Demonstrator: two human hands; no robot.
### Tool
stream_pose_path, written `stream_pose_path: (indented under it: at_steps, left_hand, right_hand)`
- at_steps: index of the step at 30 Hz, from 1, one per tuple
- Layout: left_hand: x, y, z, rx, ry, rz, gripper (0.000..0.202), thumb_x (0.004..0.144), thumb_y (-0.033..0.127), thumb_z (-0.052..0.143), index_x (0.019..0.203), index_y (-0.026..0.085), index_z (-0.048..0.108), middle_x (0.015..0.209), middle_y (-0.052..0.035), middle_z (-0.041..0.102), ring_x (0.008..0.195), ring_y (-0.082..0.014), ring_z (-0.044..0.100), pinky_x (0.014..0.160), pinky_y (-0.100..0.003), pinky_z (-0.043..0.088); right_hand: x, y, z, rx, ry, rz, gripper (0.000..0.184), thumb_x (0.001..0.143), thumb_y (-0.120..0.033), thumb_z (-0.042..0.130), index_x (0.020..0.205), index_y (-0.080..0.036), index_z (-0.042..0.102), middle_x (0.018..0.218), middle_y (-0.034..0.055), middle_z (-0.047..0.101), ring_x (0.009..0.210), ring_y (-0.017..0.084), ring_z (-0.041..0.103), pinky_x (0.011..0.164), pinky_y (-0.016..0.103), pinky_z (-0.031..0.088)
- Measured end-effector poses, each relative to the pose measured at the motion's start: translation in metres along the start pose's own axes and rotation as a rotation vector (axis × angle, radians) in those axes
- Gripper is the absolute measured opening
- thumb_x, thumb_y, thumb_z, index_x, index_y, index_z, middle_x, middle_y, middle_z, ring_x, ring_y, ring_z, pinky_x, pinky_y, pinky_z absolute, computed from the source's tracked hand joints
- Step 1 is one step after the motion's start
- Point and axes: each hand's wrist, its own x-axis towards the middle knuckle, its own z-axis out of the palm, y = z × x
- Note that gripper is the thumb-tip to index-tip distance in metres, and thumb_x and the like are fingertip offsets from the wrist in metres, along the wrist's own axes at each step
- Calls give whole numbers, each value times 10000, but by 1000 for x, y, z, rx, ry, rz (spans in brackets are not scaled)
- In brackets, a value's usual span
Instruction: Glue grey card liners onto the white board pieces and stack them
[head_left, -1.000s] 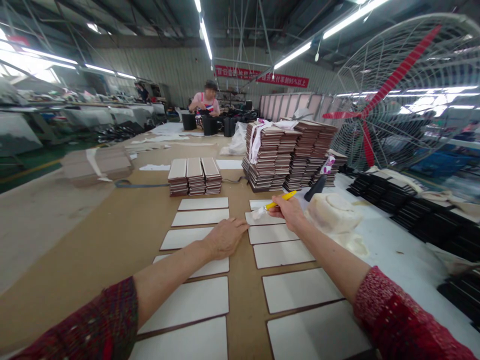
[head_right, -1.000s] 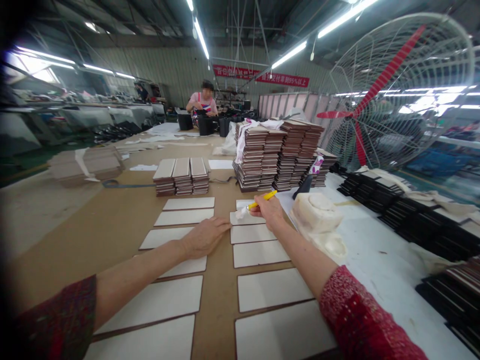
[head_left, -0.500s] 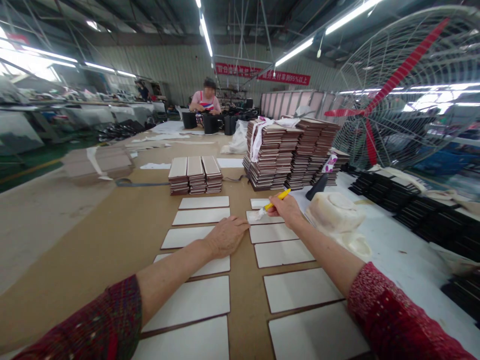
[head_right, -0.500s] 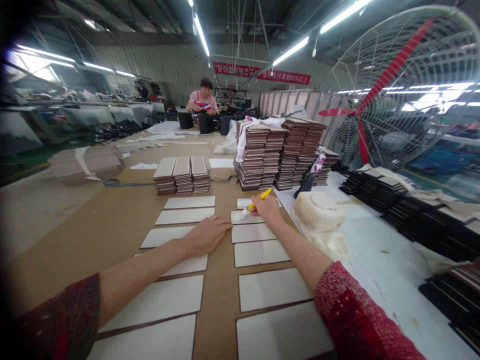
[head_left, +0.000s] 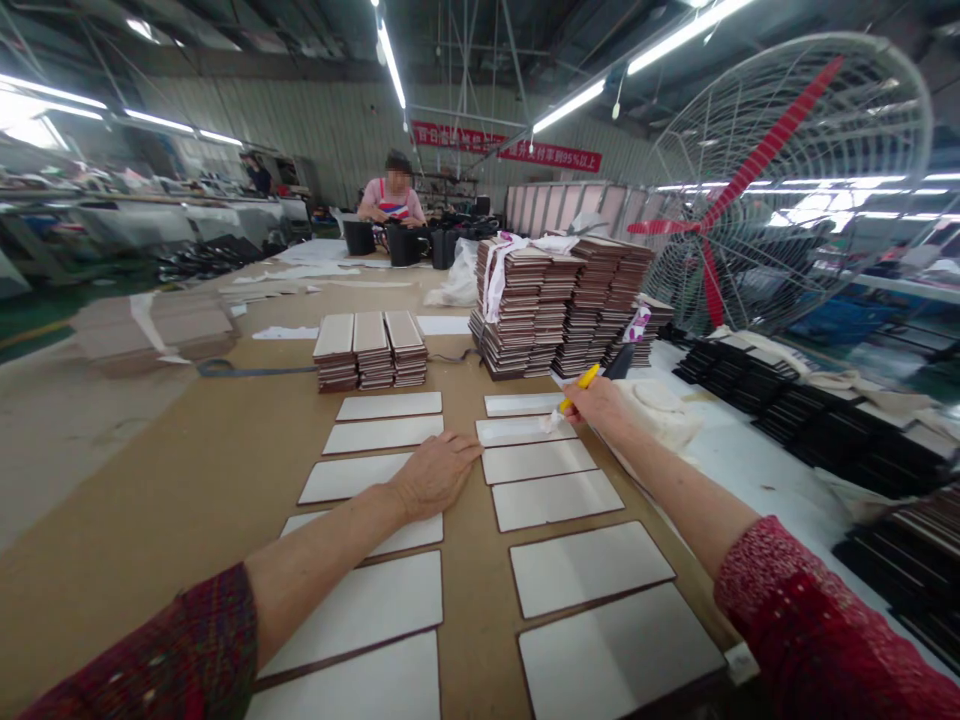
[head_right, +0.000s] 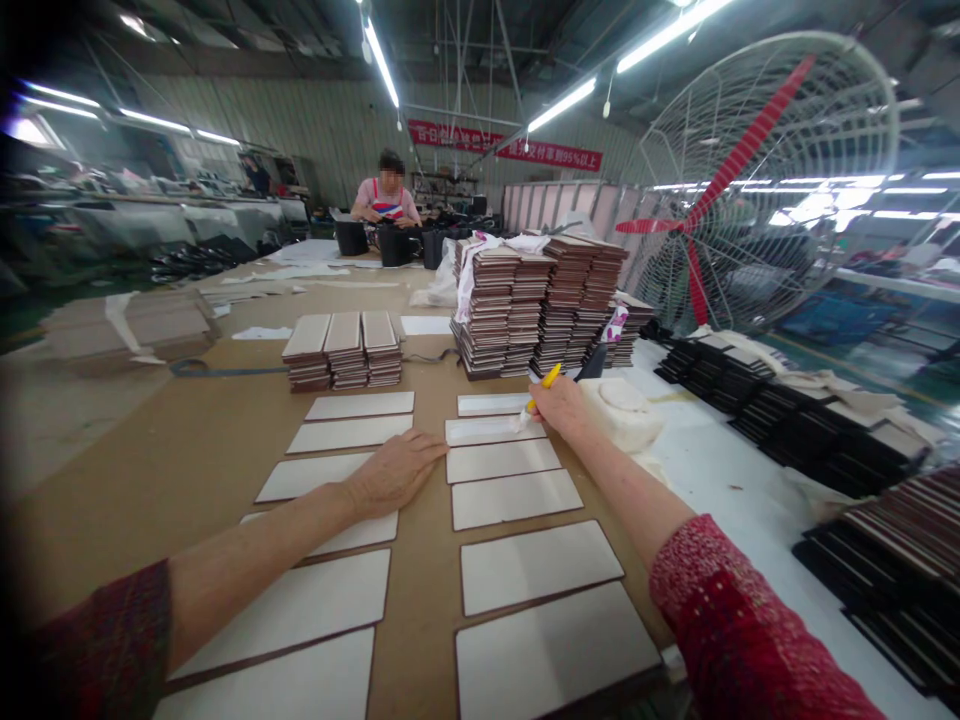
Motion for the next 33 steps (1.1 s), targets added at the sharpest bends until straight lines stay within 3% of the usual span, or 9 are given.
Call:
stream_pose_path:
  at_steps: [8, 15, 19, 23, 33]
  left_hand:
    - [0, 1, 1, 6, 0, -10, 397, 980, 197, 369, 1329, 196, 559, 1345, -81, 600, 1173, -258, 516, 1006, -431, 427]
    - [1, 4, -10, 1, -3, 5, 374, 983, 196, 365, 1295, 192, 570, 1332, -76, 598, 1172, -259, 517, 1029, -426, 414]
    - [-10, 17, -19, -6, 8, -13, 407, 928, 123, 389, 1294, 178, 557, 1323, -112, 572, 1203, -274, 492, 1038, -440, 403]
    - [-24, 33, -15, -33, -38, 36, 480, 856, 89, 453, 1317, 184, 548, 1265, -94, 602, 1132, -250, 536, 1014, -390, 430]
    - [-27, 40, -8, -50, -16, 28, 415, 889, 96, 425, 1266, 147, 589, 1219, -98, 627, 1072, -247, 543, 973, -400, 453]
  right_hand:
    - [2, 1, -19, -19, 17, 31, 266, 949, -379, 616, 1069, -143, 645, 1069, 68, 664, 930, 194, 652, 830, 396, 551]
    - [-10, -3, -29, 180, 78, 30, 208, 912, -320, 641, 815, -137, 651, 763, 26, 690, 764, 177, 685, 767, 359, 569]
    - [-37, -10, -18, 478, 11, 2, 107, 896, -260, 582, 870, -167, 628, 696, 8, 701, 632, 147, 688, 636, 265, 598]
    - [-67, -19, 1, 701, -118, 15, 56, 859, -227, 598, 866, -171, 596, 689, 16, 699, 573, 137, 669, 571, 266, 619]
    - [-85, -22, 36, 830, -228, 17, 107, 818, -253, 645, 795, -163, 593, 622, 17, 669, 546, 145, 655, 531, 268, 615]
